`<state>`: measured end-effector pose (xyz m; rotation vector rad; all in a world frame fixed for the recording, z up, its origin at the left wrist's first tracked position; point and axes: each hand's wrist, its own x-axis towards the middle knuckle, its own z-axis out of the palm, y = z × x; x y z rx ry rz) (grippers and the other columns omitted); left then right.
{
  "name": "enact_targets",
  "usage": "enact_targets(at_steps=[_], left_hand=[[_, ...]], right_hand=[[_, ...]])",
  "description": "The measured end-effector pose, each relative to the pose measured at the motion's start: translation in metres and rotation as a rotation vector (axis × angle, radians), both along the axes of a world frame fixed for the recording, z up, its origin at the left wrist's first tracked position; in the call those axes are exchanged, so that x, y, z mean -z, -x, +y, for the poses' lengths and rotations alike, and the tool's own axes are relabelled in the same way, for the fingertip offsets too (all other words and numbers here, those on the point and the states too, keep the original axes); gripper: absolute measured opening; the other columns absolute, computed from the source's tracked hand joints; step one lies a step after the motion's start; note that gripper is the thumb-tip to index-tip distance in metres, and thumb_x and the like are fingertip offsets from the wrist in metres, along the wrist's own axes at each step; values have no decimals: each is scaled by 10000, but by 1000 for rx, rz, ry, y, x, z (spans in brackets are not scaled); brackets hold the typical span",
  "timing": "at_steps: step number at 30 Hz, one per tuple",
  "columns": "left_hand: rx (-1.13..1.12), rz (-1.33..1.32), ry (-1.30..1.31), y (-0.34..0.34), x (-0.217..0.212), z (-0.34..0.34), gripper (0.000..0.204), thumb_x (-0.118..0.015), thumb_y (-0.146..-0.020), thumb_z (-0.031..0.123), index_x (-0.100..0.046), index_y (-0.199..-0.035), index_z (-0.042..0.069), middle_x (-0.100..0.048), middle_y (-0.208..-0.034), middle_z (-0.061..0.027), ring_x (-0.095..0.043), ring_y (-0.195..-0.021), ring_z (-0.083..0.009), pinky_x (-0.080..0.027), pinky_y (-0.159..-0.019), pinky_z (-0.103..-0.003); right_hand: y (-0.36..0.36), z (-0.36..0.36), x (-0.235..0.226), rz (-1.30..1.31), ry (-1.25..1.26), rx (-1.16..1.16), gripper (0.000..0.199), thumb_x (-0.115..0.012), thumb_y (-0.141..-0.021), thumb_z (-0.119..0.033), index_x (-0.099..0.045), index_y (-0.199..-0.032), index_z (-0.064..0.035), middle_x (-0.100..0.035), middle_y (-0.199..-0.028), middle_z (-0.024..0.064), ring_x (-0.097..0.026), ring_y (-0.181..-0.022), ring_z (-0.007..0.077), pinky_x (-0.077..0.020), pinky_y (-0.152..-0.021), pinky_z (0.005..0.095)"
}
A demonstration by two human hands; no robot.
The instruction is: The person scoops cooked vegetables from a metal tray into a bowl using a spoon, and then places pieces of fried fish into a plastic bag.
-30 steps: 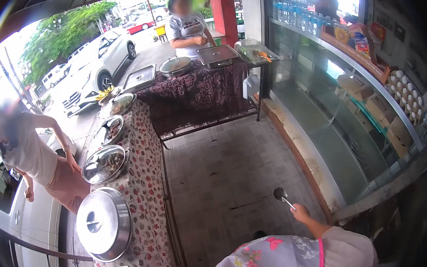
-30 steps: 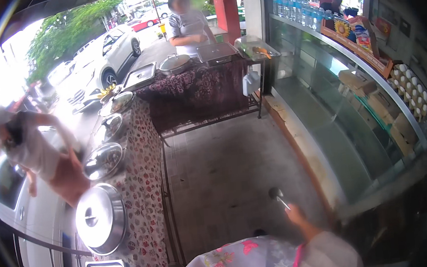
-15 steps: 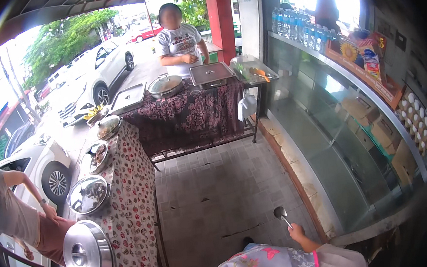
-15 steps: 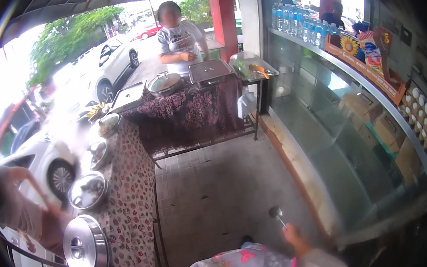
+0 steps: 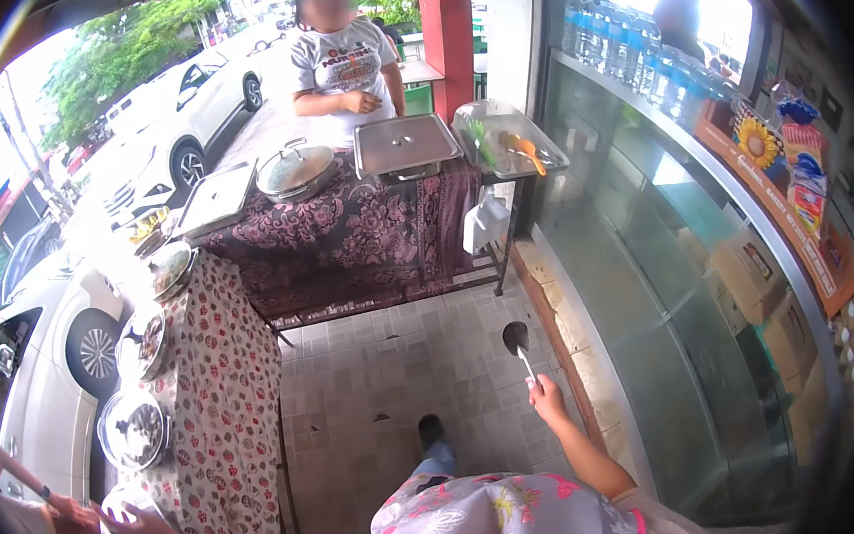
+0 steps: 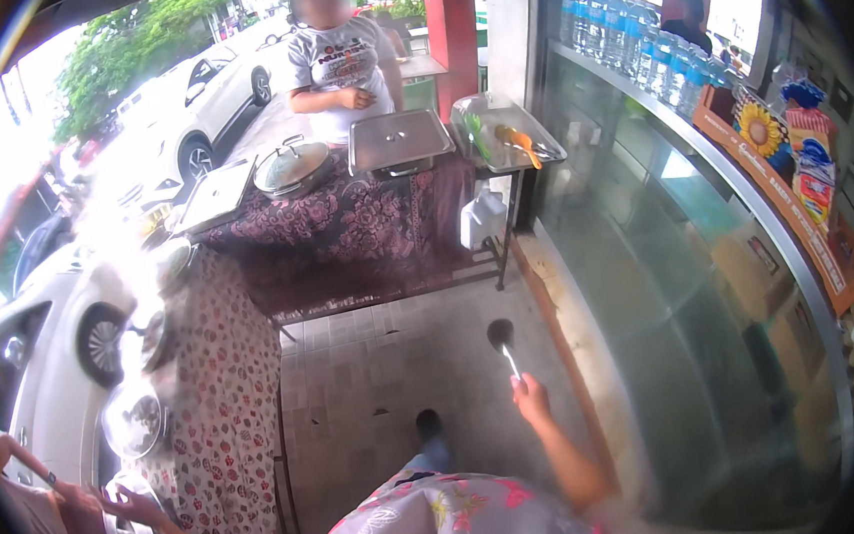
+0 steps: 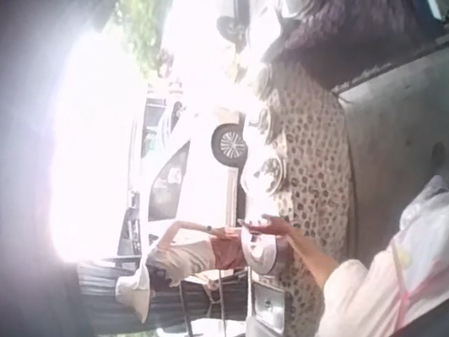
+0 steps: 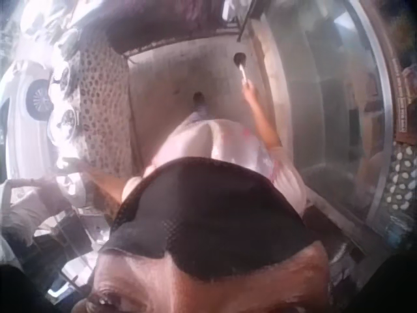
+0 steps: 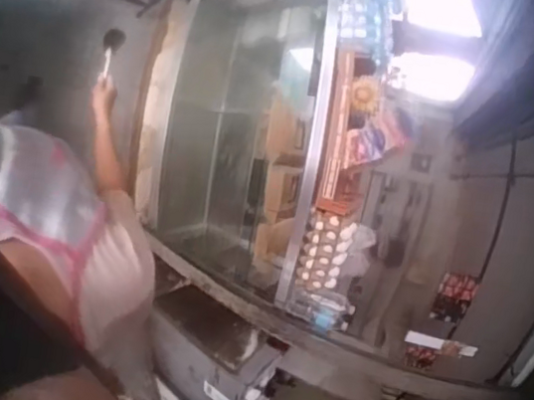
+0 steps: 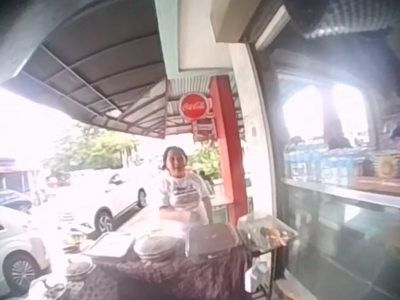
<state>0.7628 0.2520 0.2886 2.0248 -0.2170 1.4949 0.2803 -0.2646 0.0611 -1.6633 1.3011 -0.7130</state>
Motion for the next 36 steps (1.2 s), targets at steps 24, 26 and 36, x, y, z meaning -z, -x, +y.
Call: enact_targets(at_steps=[24,26,36], left_hand=[[1730,1563,-41,132,168,-1004,421,-551,-819,185,-406,-1189,47,-561,-916,-102,-563,-768,-186,-461,-674,-315],[1561,1896,369,123,171,-1047,423,-508,-833,149,-329,-1201,42,-510,-996,-105,-539,-858,-219,-469,-742,-359],[1385,2180,931,101,185,-1084,470,-379,-758,-13,-348,-1217,84,-513,-1100,-89,-490,-1010,-202,-395,-849,-379]], right_hand=[[-62,-347,-68,43,-40,229,289,-488,-832,-102,-526,-1104,-12,-493,-586,13,-473,-526,82,-384,-494,235],[-80,-414,-85,61,77,152,336,-469,-826,-77,-498,-1154,-11,-503,-601,14,-475,-539,82,-385,-505,232],[-138,-586,-118,-19,-365,-46,365,-448,-822,-46,-454,-1181,22,-535,-659,21,-468,-548,70,-375,-514,199]])
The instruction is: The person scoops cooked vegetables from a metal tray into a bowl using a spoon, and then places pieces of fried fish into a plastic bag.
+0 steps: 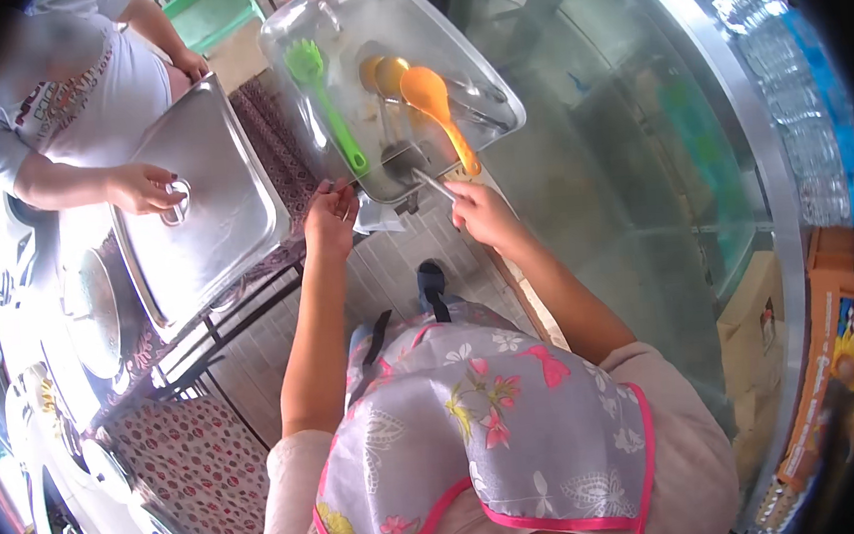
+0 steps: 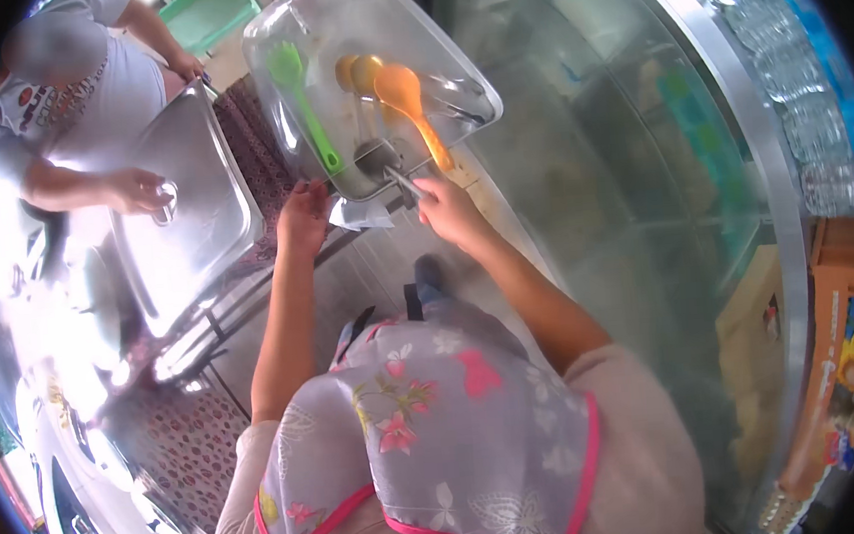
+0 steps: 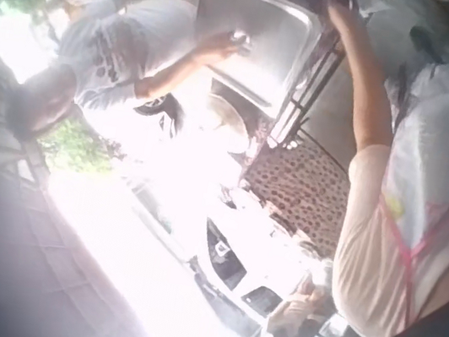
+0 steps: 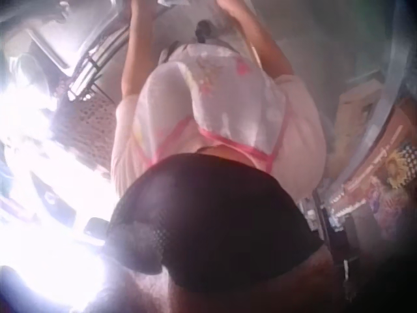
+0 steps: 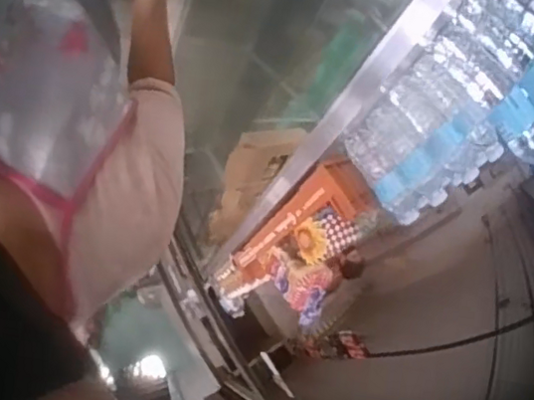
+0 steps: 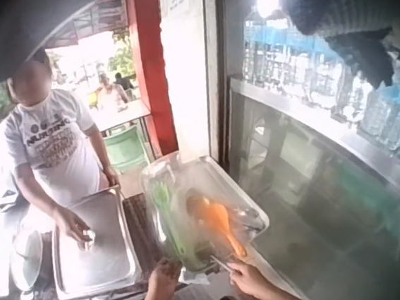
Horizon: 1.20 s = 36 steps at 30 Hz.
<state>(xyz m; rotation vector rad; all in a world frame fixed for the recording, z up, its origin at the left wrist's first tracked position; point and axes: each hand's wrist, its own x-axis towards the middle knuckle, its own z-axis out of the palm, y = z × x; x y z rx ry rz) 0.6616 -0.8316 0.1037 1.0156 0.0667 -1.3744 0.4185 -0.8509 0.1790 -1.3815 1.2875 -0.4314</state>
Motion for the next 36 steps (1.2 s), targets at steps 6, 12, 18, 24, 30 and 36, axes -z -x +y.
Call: enact_targets(at_steps=[6,12,18,24,30,36], left_hand=[[110,-235,-23,12,3,30,340,-434,-800,53,-424,-1139,36,-550,-1012,-92,-523,-945,-192,-419,-803,-324],[623,-429,-132,33,72,73,229,-524,-810,158,-506,-999,30,-526,-748,-11,-493,-604,-63,-384,-503,-177],[1268,-435,198,98,59,56,356,-522,-777,115,-465,-1125,68,-561,-921,-37,-539,-759,-112,-413,-614,-217],[1436,-424,364,136,62,61,355,-512,-786,106,-438,-1130,60,-559,-873,-46,-534,-711,-111,-400,-557,-232],[1782,-557,149,199,94,122,409,-527,-775,91,-400,-1164,81,-555,-834,-65,-530,-670,-130,-423,-526,-252],[2273,-700,217,343,139,239,421,-530,-772,87,-394,-1170,94,-546,-844,-65,-531,-670,-141,-434,-528,-258]], right_hand=[[-7,-3,32,168,948,126,304,-534,-796,-80,-504,-1097,-43,-527,-939,134,-512,-805,249,-420,-695,322],[77,159,84,277,337,469,345,-547,-809,-237,-487,-1091,-49,-539,-1013,147,-525,-923,284,-410,-809,376],[134,469,175,851,-571,547,489,-448,-796,-482,-611,-949,-47,-579,-988,187,-545,-919,338,-424,-804,413],[114,566,100,720,-910,1339,285,-485,-815,-305,-613,-927,-77,-613,-912,126,-600,-797,260,-483,-683,390],[92,619,182,119,-743,1247,272,-482,-823,-290,-603,-936,-74,-614,-902,117,-602,-786,247,-487,-671,387],[199,709,194,-313,-556,1204,259,-478,-832,-274,-592,-945,-71,-614,-892,108,-603,-775,235,-491,-660,385]])
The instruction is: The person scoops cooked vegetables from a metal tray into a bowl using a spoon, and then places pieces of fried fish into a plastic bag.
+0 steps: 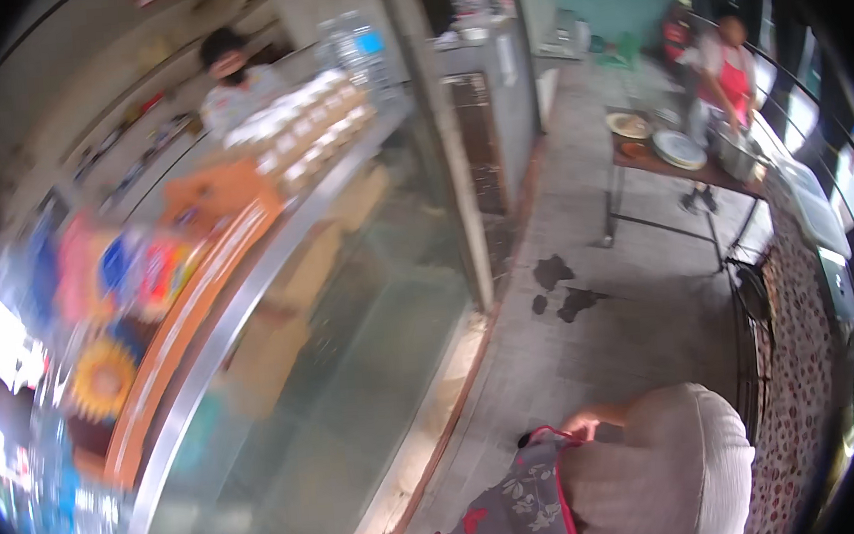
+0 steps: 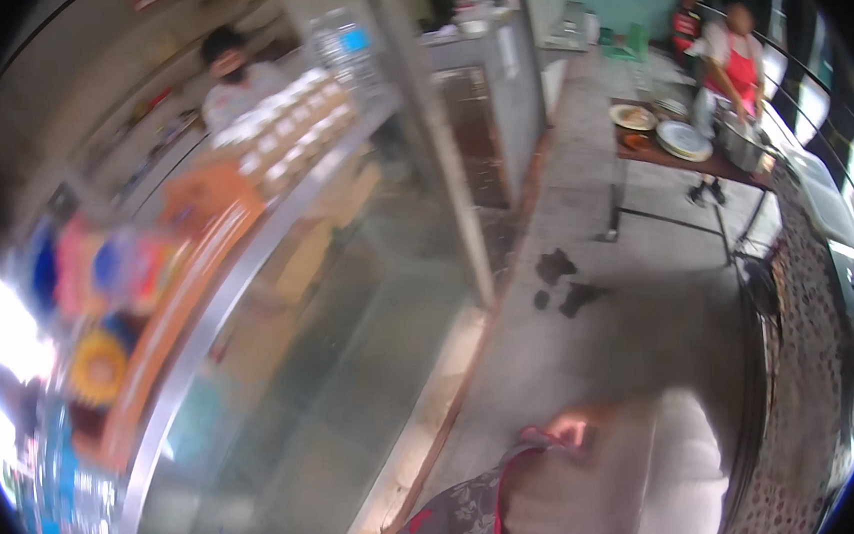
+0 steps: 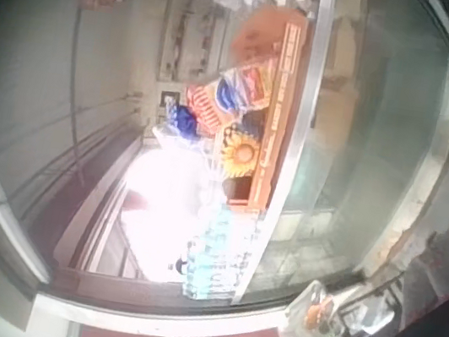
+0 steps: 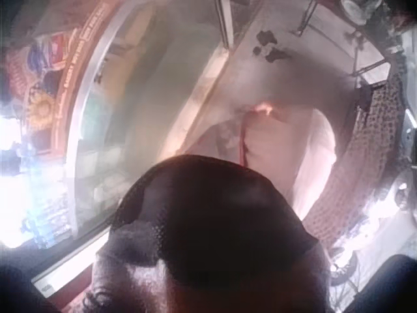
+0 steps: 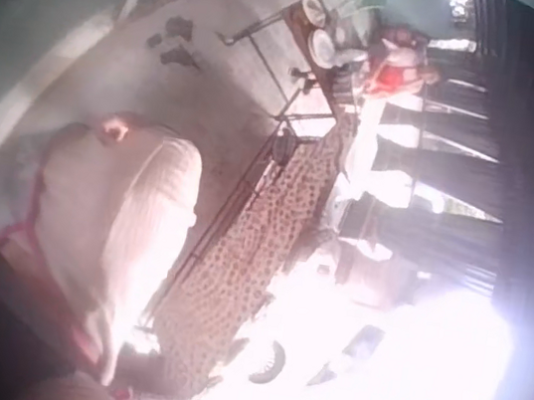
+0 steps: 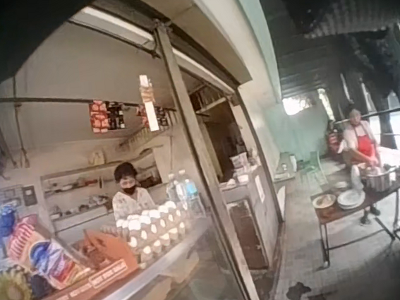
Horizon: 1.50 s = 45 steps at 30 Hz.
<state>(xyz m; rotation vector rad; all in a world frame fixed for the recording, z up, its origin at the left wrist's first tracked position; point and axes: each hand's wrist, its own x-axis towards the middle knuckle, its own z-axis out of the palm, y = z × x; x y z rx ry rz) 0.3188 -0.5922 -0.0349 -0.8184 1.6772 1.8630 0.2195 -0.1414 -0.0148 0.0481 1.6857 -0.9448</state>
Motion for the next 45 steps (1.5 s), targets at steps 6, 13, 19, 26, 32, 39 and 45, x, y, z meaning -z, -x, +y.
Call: enact_targets(at_steps=[6,13,19,26,32,39,45], left_hand=[[395,87,85,187,16,118,433,-532,-768,83,-388,-1176,108,-537,-854,-65,-533,-670,-153,-445,-530,-265],[487,120,-5,346,18,112,449,-535,-765,78,-381,-1184,123,-526,-865,-65,-535,-670,-166,-458,-532,-273],[614,154,195,433,11,180,451,-560,-759,109,-391,-1176,103,-516,-872,-42,-539,-685,-172,-425,-501,-241],[1151,429,139,418,-26,350,462,-561,-743,90,-421,-1183,62,-546,-939,-74,-528,-747,-151,-437,-625,-241],[1022,633,62,405,45,345,424,-548,-744,57,-443,-1155,61,-572,-852,-85,-533,-666,-143,-446,-579,-251],[282,-52,-155,351,26,374,313,-541,-768,82,-487,-1073,36,-594,-763,-84,-548,-588,-134,-439,-492,-276],[138,10,-64,303,-87,496,410,-559,-800,217,-457,-1171,76,-583,-956,-68,-558,-839,-183,-439,-612,-255]], right_hand=[[155,68,-84,383,296,994,192,-461,-846,-185,-551,-959,-58,-607,-836,70,-604,-691,159,-484,-587,279],[95,184,-86,638,-179,970,229,-415,-792,-107,-572,-954,-65,-612,-808,37,-605,-689,128,-476,-638,298],[-12,202,-77,491,-241,1593,181,-489,-797,-149,-599,-909,-59,-614,-698,23,-590,-601,107,-456,-538,235],[-44,199,-30,375,-245,1823,124,-513,-790,-141,-605,-830,-68,-603,-681,28,-584,-602,106,-460,-520,244],[69,298,-20,510,-93,1582,125,-501,-803,-135,-591,-776,-52,-612,-698,36,-593,-614,127,-466,-542,254],[139,483,-14,332,140,1550,165,-434,-868,-82,-584,-891,-20,-598,-758,74,-582,-646,135,-486,-555,254],[174,683,42,462,-547,494,147,-521,-816,-176,-596,-887,-71,-599,-778,84,-580,-685,192,-474,-579,332]])
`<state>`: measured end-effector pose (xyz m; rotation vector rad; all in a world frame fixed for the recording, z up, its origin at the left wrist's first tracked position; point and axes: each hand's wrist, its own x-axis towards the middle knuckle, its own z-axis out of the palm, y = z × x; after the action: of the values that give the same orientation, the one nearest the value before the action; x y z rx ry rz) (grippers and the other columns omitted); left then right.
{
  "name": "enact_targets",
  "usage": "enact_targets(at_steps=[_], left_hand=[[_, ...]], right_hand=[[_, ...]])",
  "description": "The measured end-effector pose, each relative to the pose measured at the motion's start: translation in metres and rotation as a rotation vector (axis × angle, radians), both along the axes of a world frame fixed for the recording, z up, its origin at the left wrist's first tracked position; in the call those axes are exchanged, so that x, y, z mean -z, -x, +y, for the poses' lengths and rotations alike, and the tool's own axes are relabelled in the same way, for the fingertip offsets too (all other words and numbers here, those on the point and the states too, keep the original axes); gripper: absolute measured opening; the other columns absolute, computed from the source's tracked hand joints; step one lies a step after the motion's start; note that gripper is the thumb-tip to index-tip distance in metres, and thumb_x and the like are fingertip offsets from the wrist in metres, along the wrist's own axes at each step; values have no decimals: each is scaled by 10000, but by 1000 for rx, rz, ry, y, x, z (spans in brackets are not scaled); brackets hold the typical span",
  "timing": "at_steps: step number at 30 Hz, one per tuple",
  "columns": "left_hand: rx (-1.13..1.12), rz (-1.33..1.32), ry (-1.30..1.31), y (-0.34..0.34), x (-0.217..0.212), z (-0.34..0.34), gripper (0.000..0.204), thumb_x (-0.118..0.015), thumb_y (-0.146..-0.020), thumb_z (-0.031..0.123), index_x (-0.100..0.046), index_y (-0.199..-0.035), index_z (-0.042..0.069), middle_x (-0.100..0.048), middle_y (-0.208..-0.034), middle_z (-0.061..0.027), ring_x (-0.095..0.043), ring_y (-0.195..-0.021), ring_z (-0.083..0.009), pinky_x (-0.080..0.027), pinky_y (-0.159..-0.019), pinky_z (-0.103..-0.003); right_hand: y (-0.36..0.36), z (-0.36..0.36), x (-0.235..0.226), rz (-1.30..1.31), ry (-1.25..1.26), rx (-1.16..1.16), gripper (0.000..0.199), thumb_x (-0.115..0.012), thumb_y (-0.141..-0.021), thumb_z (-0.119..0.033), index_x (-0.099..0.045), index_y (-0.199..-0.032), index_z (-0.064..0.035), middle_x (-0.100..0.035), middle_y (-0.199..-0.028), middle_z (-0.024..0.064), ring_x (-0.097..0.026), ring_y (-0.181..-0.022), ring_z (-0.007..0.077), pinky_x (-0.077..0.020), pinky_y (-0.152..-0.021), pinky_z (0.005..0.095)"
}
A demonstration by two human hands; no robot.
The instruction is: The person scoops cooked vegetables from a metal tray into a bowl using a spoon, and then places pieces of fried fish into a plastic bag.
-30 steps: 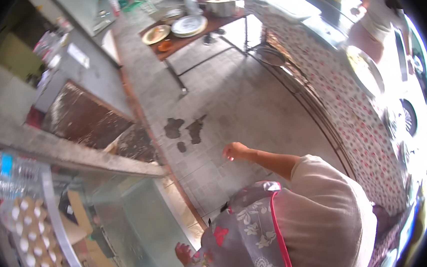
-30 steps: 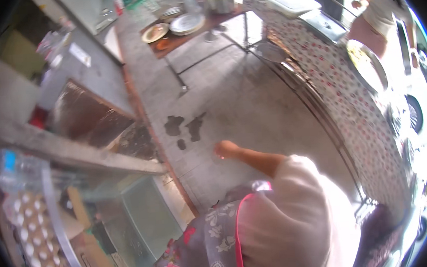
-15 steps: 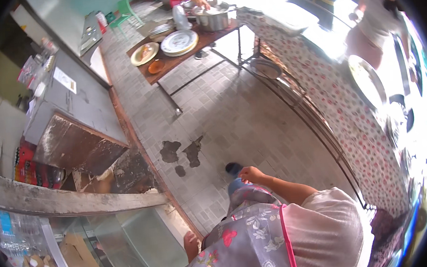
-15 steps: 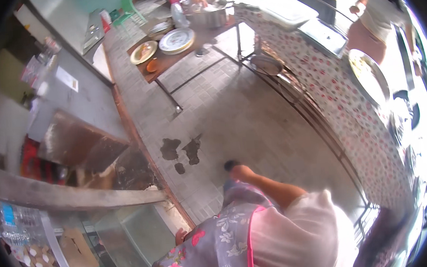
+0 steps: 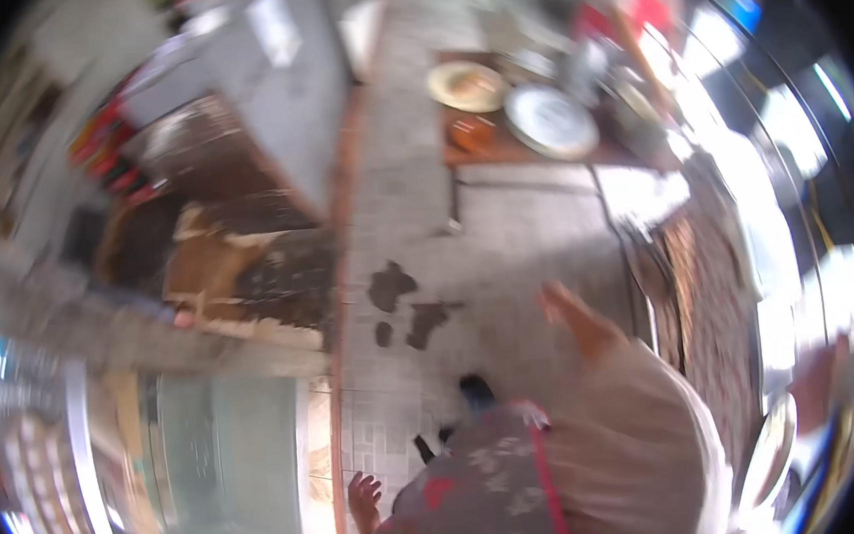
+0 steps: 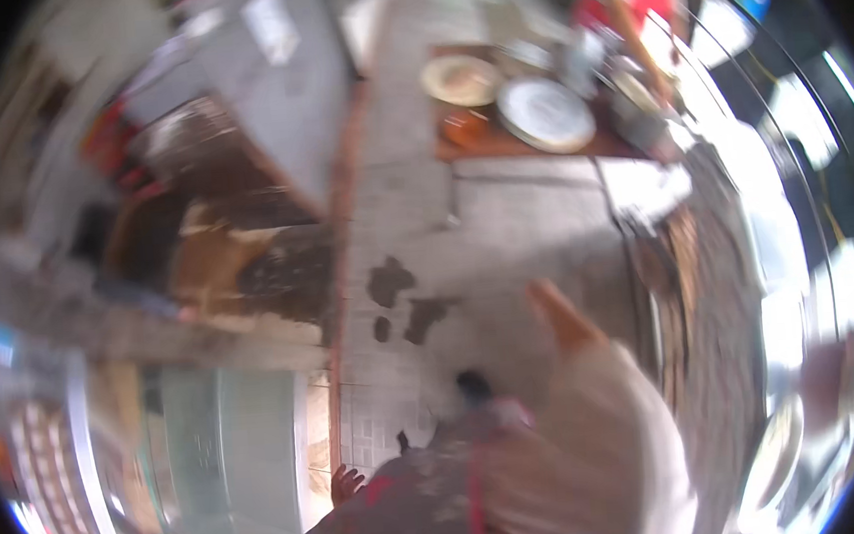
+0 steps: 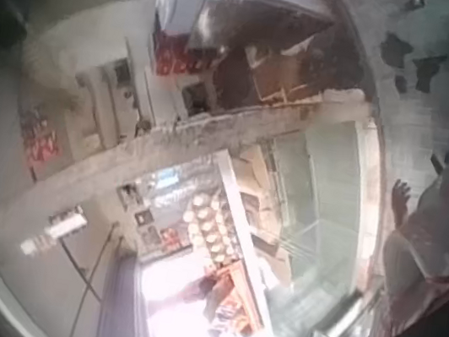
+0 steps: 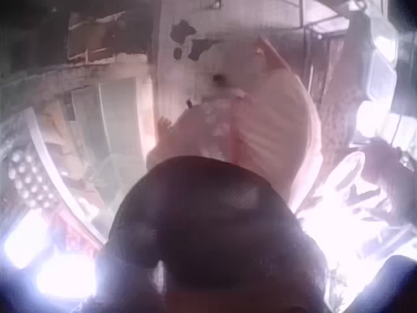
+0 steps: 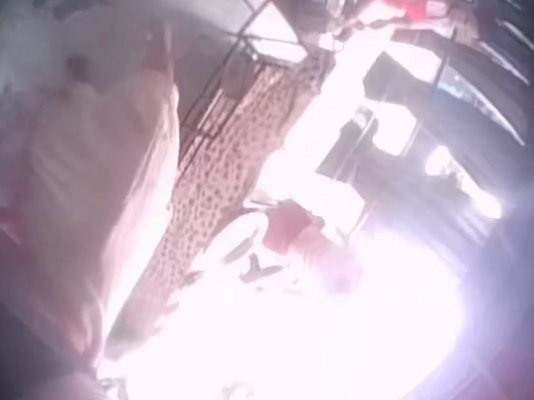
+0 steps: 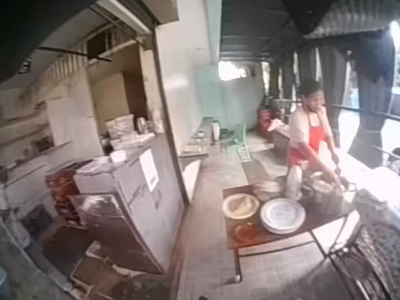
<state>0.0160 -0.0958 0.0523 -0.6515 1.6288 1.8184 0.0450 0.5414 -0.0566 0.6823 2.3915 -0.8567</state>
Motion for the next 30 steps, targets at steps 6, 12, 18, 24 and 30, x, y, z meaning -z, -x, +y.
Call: enact_targets(at_steps=[6,12,18,24,30], left_hand=[[416,95,247,34,33,36,430,-556,-801,199,-428,-1194,80,-558,-999,-77,-539,-882,-194,-438,-643,-269],[521,161,271,100,38,115,453,-553,-802,180,-399,-1217,85,-534,-1043,-86,-521,-925,-205,-437,-675,-284],[464,77,361,111,52,210,478,-550,-803,162,-370,-1239,89,-510,-1087,-96,-502,-969,-217,-436,-706,-298],[427,-78,475,119,59,330,506,-547,-803,144,-341,-1262,93,-486,-1130,-105,-484,-1012,-228,-435,-737,-312],[442,405,372,212,-13,416,555,-538,-815,139,-275,-1295,44,-405,-1232,-150,-455,-1073,-256,-415,-837,-340]], right_hand=[[67,108,-117,208,-488,89,213,-511,-759,-244,-627,-780,-67,-606,-664,107,-597,-610,257,-471,-610,366],[64,248,-234,208,-606,284,201,-522,-761,-214,-640,-801,-56,-626,-799,131,-611,-756,284,-485,-669,390],[122,423,-265,694,-656,723,324,-527,-762,-311,-611,-868,-16,-619,-862,162,-608,-795,312,-481,-708,382],[154,578,-263,525,-754,878,495,-585,-747,-318,-465,-1101,5,-597,-914,205,-554,-940,341,-409,-812,438],[165,637,-256,499,-761,818,236,-493,-787,-280,-604,-837,-77,-605,-841,163,-581,-808,336,-446,-696,438]])
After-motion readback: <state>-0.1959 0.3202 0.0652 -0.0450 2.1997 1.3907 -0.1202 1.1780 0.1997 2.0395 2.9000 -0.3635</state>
